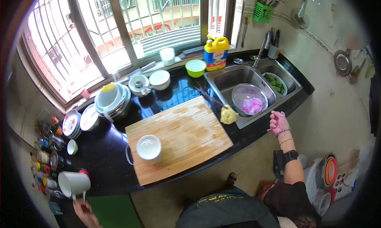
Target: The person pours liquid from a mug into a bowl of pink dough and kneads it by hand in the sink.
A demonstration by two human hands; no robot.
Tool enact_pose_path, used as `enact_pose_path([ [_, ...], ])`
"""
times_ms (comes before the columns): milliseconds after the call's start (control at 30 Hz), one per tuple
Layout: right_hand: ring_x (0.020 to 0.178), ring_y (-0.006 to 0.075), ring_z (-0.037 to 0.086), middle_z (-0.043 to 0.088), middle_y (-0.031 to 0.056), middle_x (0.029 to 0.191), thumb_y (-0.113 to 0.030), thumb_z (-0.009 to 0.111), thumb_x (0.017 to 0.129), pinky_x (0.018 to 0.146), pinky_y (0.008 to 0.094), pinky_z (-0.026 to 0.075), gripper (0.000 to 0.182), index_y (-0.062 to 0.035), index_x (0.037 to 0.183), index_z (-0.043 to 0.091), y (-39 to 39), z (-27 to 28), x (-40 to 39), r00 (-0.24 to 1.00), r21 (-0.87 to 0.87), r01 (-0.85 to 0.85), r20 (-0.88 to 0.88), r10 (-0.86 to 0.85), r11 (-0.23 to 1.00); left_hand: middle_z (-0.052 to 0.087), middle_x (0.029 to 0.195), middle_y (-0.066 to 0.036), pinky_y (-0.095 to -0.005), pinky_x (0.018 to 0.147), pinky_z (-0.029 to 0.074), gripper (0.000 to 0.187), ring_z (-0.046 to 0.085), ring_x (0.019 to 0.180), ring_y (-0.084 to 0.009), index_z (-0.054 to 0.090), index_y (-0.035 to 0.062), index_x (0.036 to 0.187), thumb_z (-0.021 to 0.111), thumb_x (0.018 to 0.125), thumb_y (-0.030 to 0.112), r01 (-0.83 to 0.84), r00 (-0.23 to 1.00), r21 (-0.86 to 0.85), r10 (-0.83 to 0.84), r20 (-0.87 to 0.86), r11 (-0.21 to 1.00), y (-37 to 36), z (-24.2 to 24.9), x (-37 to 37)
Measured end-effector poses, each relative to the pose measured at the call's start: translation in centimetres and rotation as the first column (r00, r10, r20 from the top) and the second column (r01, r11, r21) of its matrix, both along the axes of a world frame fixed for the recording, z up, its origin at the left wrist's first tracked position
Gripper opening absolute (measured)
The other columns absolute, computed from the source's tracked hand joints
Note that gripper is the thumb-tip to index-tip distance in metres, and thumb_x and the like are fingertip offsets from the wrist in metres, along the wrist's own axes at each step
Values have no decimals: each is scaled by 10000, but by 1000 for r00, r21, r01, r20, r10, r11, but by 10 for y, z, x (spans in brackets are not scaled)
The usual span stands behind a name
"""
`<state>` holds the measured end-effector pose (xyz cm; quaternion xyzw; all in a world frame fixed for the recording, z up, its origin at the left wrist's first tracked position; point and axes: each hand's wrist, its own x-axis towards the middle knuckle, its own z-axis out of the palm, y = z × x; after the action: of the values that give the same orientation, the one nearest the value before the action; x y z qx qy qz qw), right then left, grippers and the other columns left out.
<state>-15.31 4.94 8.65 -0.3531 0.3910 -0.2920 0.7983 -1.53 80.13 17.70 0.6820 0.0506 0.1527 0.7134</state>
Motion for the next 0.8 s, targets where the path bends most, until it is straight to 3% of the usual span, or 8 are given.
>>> enact_pose_path([
  [67,389,65,366,521,-6,617,-174,555,811,308,202,242,73,-101,816,550,-28,2,-2,996,17,-81,28,81,997,445,685,-4,-161,389,271,173,366,481,-52,434,80,744,448,882,184,66,991,-30,-62,121,997,-95,9,9],
  [133,386,60,351,510,-10,618,-166,541,818,311,199,232,74,-92,818,548,-60,-1,-6,990,70,-135,48,131,988,425,641,2,-171,389,248,192,356,473,-56,470,71,746,452,880,207,217,974,-51,-213,80,975,-167,14,19],
  [200,386,56,347,500,-13,613,-161,535,821,310,197,230,74,-88,822,545,-86,-1,-11,982,81,-186,60,181,979,411,617,15,-184,397,256,157,361,484,-58,491,54,770,466,871,172,220,975,-154,-223,0,963,-250,19,26],
  [367,387,46,331,473,-23,606,-159,523,830,313,191,225,83,-77,840,530,-143,18,-10,964,99,-260,89,252,960,435,553,7,-180,400,253,242,359,451,-47,461,69,665,452,877,186,510,855,7,-506,-117,860,-423,20,39],
  [467,393,47,332,477,-24,609,-167,519,833,319,190,232,91,-77,840,531,-169,12,-12,950,146,-295,148,274,944,417,534,7,-184,406,259,244,348,434,-55,463,67,668,448,881,186,634,767,52,-618,-173,772,-498,4,52],
  [533,398,48,338,481,-23,616,-171,517,835,323,190,237,95,-77,838,532,-183,6,-14,949,170,-294,167,266,941,420,533,19,-186,406,241,264,337,441,-41,465,66,660,449,885,202,686,727,194,-656,-202,701,-541,-1,60],
  [567,397,49,337,481,-23,617,-171,516,835,323,190,236,97,-76,842,533,-188,4,-15,955,194,-283,152,256,939,419,570,68,-183,440,237,223,337,498,-13,519,62,692,486,871,191,712,698,146,-669,-254,687,-561,-2,63],
  [800,403,56,354,485,-11,618,-178,508,838,321,192,243,120,-64,852,541,-244,-4,-16,977,220,-208,98,190,953,454,616,49,-198,455,309,210,403,529,-27,543,3,728,520,851,172,783,619,272,-746,-246,559,-684,-28,101],
])
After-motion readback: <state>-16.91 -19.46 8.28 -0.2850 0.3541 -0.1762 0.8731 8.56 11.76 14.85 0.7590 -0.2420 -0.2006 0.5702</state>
